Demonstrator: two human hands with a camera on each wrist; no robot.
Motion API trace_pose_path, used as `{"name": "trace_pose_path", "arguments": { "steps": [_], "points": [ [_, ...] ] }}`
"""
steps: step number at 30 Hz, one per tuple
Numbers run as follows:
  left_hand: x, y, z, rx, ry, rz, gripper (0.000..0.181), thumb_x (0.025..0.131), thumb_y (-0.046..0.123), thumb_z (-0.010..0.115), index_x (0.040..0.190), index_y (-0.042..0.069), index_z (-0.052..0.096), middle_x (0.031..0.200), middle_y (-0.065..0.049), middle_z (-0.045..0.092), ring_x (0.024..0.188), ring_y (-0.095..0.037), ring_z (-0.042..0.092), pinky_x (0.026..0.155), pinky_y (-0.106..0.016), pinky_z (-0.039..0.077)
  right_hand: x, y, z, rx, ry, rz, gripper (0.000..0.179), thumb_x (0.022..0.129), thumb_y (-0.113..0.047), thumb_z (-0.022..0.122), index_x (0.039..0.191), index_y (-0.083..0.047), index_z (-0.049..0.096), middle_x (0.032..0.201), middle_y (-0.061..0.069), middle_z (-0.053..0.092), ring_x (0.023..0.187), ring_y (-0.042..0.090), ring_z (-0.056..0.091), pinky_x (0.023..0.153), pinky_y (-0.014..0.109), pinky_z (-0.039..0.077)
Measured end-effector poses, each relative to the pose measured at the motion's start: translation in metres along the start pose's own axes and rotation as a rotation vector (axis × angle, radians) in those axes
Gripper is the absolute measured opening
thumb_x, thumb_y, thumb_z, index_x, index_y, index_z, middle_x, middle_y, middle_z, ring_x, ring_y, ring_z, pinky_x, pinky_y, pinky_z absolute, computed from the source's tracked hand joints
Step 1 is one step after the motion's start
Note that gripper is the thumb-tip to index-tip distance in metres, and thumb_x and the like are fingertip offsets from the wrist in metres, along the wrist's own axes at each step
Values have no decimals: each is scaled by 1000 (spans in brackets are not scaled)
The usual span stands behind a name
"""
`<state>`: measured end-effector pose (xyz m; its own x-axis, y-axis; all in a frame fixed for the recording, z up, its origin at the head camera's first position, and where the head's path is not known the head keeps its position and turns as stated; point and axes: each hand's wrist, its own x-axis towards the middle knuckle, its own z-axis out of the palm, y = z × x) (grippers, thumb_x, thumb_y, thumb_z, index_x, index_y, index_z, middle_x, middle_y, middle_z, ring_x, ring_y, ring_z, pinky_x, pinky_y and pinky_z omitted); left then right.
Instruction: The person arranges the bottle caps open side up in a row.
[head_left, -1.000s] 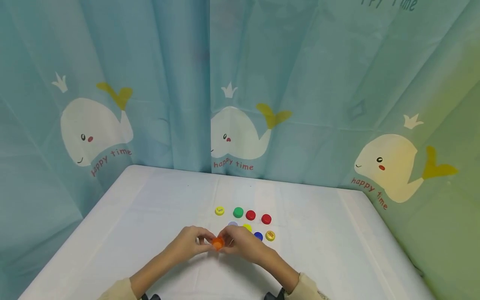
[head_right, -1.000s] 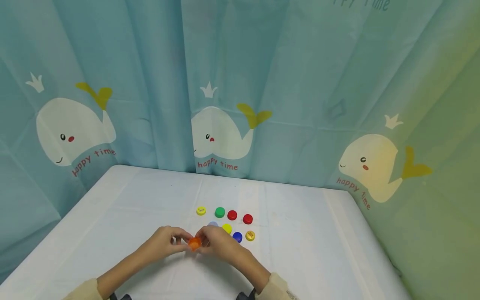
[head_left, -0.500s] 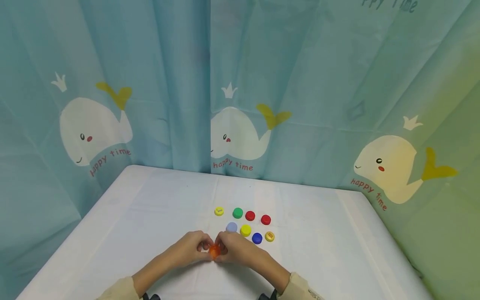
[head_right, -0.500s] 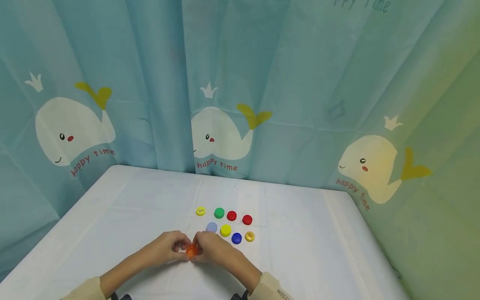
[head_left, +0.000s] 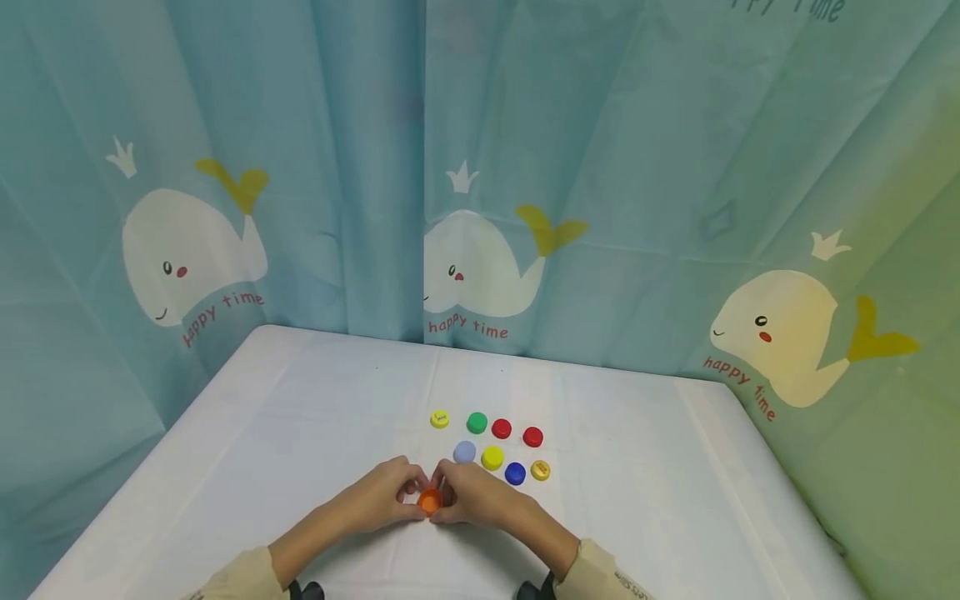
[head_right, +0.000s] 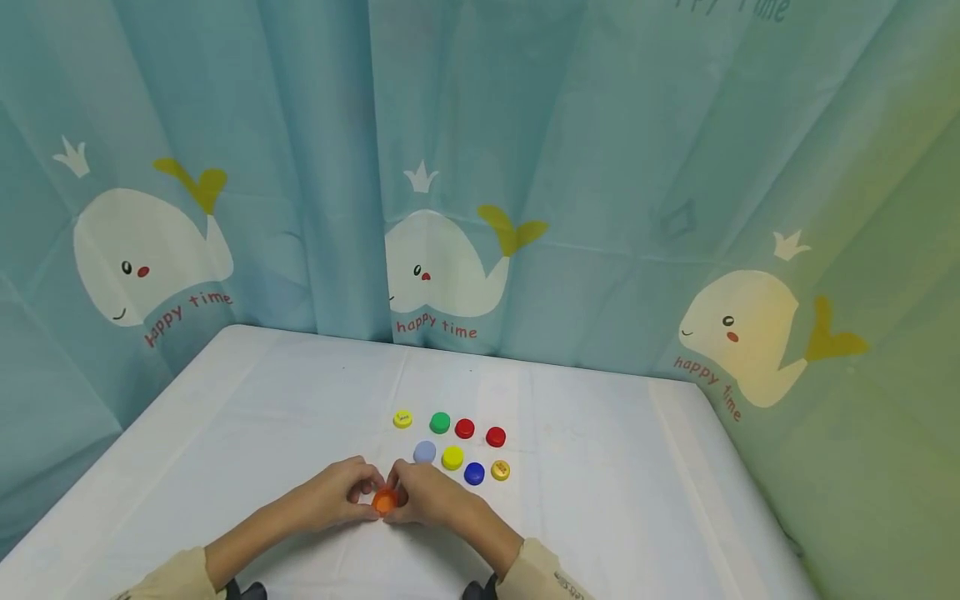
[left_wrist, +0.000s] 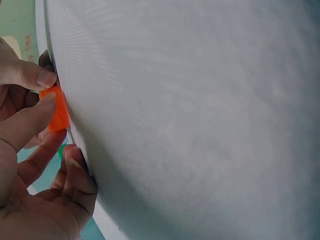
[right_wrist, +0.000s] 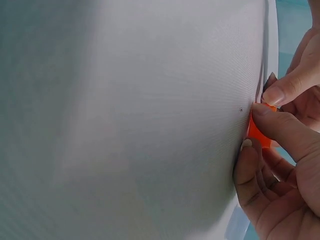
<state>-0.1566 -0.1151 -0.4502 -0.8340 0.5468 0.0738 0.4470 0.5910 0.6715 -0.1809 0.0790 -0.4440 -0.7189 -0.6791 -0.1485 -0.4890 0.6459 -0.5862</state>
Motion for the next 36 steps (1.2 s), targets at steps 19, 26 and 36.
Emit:
{"name": "trace_pose_path", "arguments": {
  "steps": [19,26,36],
  "points": [
    [1,-5,-23,32,67,-71,22,78,13,76,97,5,65,79,1,53,70,-13,49,63,-24,45,-20,20,-21,-24,178,2,20,82,-13,74,99,-9,64,77,-11,57,68,3,52,64,15,47],
    [26,-7,-27,53,228,-148,11,79,8,74,88,5,68,73,5,56,68,-10,51,63,-24,46,-8,26,-37,-83,333,-31,17,84,-14,72,98,-7,66,80,-7,59,72,7,54,65,19,48],
    [56,-11,-27,95,276,-257,19,81,12,74,95,2,68,81,-1,62,74,-15,57,70,-32,50,21,31,-40,-13,387,58,27,86,-20,70,106,-3,65,92,3,65,85,18,60,77,28,50]
  ]
}}
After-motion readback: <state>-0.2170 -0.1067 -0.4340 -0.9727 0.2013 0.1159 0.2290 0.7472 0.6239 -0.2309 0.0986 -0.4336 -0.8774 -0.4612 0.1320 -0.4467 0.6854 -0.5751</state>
